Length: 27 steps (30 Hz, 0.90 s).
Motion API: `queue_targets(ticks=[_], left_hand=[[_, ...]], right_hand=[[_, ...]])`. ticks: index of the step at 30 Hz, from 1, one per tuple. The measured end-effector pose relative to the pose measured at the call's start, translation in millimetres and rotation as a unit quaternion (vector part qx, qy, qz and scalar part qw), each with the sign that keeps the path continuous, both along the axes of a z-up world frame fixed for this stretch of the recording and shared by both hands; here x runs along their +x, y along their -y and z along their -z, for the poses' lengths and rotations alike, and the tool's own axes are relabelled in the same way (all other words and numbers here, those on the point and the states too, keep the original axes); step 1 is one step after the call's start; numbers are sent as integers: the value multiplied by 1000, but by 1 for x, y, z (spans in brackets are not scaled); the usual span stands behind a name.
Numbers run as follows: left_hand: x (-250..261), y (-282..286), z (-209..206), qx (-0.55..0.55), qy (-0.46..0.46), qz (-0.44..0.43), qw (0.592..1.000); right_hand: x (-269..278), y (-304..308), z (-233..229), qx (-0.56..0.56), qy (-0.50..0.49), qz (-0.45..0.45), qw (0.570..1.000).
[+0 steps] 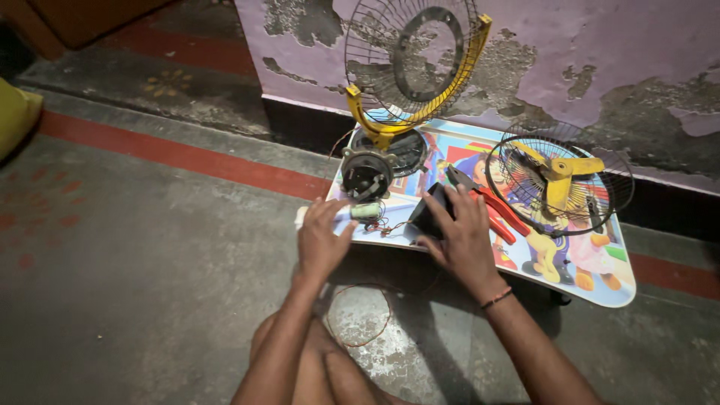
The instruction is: The person disassembles the motor housing of a yellow electric fan using a screwdriver and pliers. They remove screws, open the casing, and manipulate internal wires and components on a small table.
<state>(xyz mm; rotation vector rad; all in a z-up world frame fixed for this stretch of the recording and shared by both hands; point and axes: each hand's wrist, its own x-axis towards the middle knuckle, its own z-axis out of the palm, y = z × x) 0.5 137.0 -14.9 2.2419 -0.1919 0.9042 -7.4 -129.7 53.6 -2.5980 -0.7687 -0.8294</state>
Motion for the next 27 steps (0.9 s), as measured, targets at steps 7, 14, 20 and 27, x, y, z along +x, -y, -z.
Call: queue_targets(ticks=[7,14,20,27], left_hand=[[-5,11,28,16,-57,73,996],[-14,7,32,-17,-12,32,999],[-6,0,15,-26,-11,8,1000],[13,17,11,17,-43,-22,999]], right_hand=[[9,5,1,-49,-35,68,996],[1,-8,-5,-26,6,23,999],[-7,-39,4,74,4,-96,993],[9,-82,27,147,-144,-34,978]])
